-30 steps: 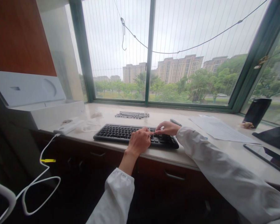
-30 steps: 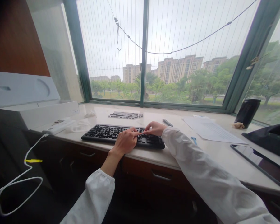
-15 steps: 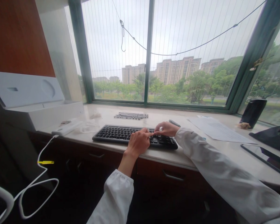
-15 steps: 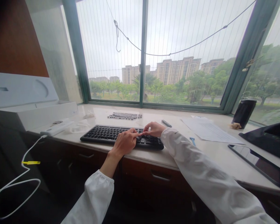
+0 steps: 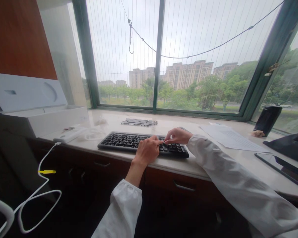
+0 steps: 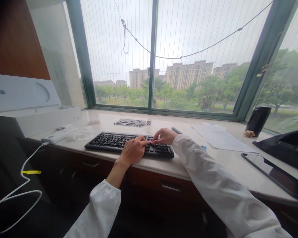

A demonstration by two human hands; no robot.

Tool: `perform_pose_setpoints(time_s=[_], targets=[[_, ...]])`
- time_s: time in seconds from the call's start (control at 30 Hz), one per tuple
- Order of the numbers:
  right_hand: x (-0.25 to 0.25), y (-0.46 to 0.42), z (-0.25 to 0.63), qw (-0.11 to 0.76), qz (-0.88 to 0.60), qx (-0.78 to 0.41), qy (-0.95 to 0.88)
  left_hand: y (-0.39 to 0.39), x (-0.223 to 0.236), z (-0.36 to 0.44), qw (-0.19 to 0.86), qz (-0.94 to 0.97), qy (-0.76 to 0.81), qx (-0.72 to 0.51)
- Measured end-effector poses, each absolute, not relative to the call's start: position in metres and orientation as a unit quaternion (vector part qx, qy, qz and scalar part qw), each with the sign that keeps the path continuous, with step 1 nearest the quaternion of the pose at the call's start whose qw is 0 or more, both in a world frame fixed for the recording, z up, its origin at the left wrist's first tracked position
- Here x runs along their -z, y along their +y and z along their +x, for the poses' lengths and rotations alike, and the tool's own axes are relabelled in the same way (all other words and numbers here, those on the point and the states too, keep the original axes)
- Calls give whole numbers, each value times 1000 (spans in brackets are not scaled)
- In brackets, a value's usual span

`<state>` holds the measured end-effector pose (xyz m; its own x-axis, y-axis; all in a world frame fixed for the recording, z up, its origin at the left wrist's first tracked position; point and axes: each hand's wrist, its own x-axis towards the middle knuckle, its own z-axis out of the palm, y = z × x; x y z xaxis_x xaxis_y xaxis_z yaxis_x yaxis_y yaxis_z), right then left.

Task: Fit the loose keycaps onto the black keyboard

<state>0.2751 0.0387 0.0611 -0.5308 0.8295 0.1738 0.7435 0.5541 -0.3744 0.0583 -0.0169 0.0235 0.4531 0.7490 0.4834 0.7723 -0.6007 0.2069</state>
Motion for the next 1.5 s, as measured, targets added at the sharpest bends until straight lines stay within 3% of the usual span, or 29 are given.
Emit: perform_pose_setpoints(time_s=[0.73,1.5], targets=[[-58,45,279,179,-395,-126,-892,-16,-22,57,43,-860,-436,263],[-58,46,281,153,-451,-195,-858,-19,-25,57,50,-858,-445,252]])
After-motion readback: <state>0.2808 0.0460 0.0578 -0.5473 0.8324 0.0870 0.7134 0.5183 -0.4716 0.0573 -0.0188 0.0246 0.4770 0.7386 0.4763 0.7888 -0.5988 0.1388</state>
